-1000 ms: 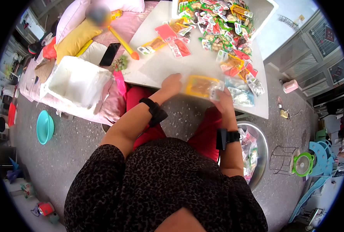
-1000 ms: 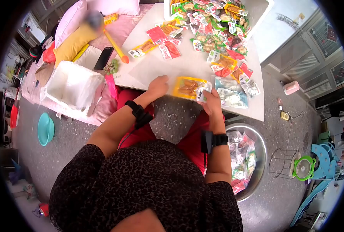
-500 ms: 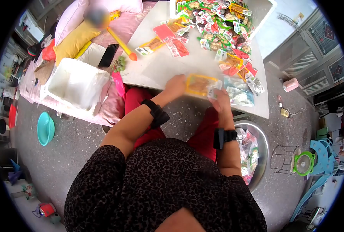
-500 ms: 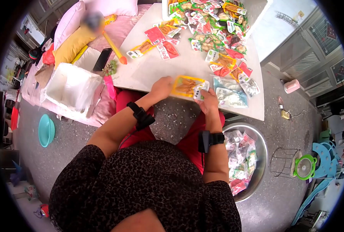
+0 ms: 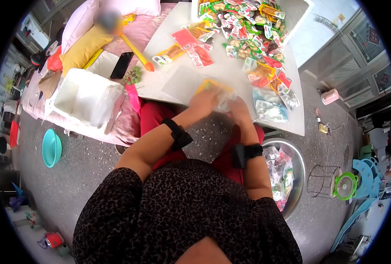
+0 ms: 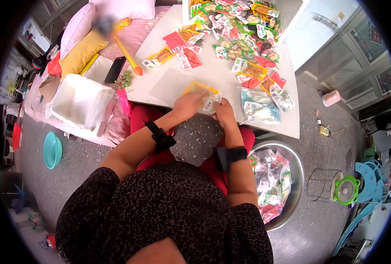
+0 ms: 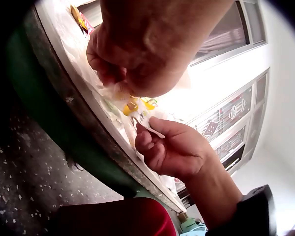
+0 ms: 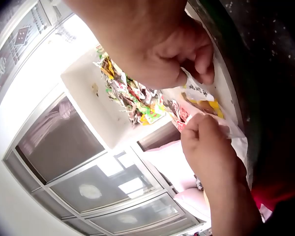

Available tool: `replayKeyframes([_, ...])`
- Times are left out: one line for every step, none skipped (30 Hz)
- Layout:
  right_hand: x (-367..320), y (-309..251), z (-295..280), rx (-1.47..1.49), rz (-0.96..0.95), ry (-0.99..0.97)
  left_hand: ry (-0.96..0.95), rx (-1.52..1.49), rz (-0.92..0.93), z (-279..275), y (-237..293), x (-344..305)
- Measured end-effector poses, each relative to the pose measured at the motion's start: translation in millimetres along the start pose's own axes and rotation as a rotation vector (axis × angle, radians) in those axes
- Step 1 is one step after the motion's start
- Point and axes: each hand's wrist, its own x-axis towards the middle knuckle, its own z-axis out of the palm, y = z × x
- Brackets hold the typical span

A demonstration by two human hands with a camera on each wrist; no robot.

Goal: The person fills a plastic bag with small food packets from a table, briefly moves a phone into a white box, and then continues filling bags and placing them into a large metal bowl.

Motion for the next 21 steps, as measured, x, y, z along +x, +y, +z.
replayKeyframes([-4, -3, -4, -0.056, 0.005, -0.012, 0.005, -0.001, -0.016, 2, -3, 0])
replayKeyframes([-8, -6, -6, -0.059, -0.031, -0.003, 0.064, -0.005, -0.006, 2, -5, 0])
replayKeyframes([-13, -8, -8, -0.062, -0.065, 0.005, 0.123, -0.01, 0.003, 3, -7, 0])
replayKeyframes([-17, -10, -10, -0.065, -0.1, 0.014, 0.181, -0.015, 0.014, 4, -9, 0])
replayKeyframes([-20, -11, -13, -0.057, -0.088, 0.02, 0.185, -0.036, -0.012, 3, -12, 3])
replayKeyframes([-23, -12, -17, -0.049, -0.076, 0.026, 0.188, -0.058, -0.038, 2, -16, 7])
replayKeyframes([-25, -12, -23, -0.04, -0.063, 0.033, 0.192, -0.079, -0.064, 1, -20, 10])
replayKeyframes([-22, -7, -31, 0.058, -0.066, -0.047, 0.219, -0.087, -0.042, 1, -23, 12])
replayKeyframes([-25, -7, -33, 0.126, -0.067, -0.039, 0.246, -0.095, -0.02, 1, -25, 13])
replayKeyframes([-29, -9, -35, 0.194, -0.067, -0.03, 0.274, -0.103, 0.003, 2, -26, 13])
replayKeyframes([-32, -9, -37, 0.261, -0.069, -0.02, 0.248, -0.099, -0.007, 2, -26, 14])
replayKeyframes([-29, -6, -42, 0.266, -0.104, -0.052, 0.223, -0.094, -0.017, 2, -24, 14])
replayKeyframes([-27, -3, -43, 0.162, -0.243, -0.008, 0.197, -0.09, -0.026, 2, -23, 14])
replayKeyframes([-25, -1, -42, 0.057, -0.381, 0.037, 0.182, -0.095, -0.037, 3, -23, 14])
replayKeyframes([-27, -4, -38, -0.049, -0.519, 0.083, 0.167, -0.101, -0.048, 4, -23, 16])
replayKeyframes([-31, -7, -35, -0.205, -0.59, 0.122, 0.152, -0.107, -0.059, 5, -23, 17])
replayKeyframes([-36, -12, -32, -0.362, -0.659, 0.161, 0.149, -0.097, -0.067, 5, -22, 18])
replayKeyframes([-41, -17, -29, -0.521, -0.726, 0.198, 0.146, -0.087, -0.075, 2, -20, 18])
replayKeyframes([-43, -18, -26, -0.55, -0.752, 0.19, 0.145, -0.078, -0.083, -1, -17, 19])
replayKeyframes([-46, -18, -24, -0.579, -0.779, 0.182, 0.155, -0.045, -0.084, -3, -15, 20])
replayKeyframes([-47, -18, -23, -0.607, -0.806, 0.173, 0.165, -0.012, -0.086, -6, -14, 20])
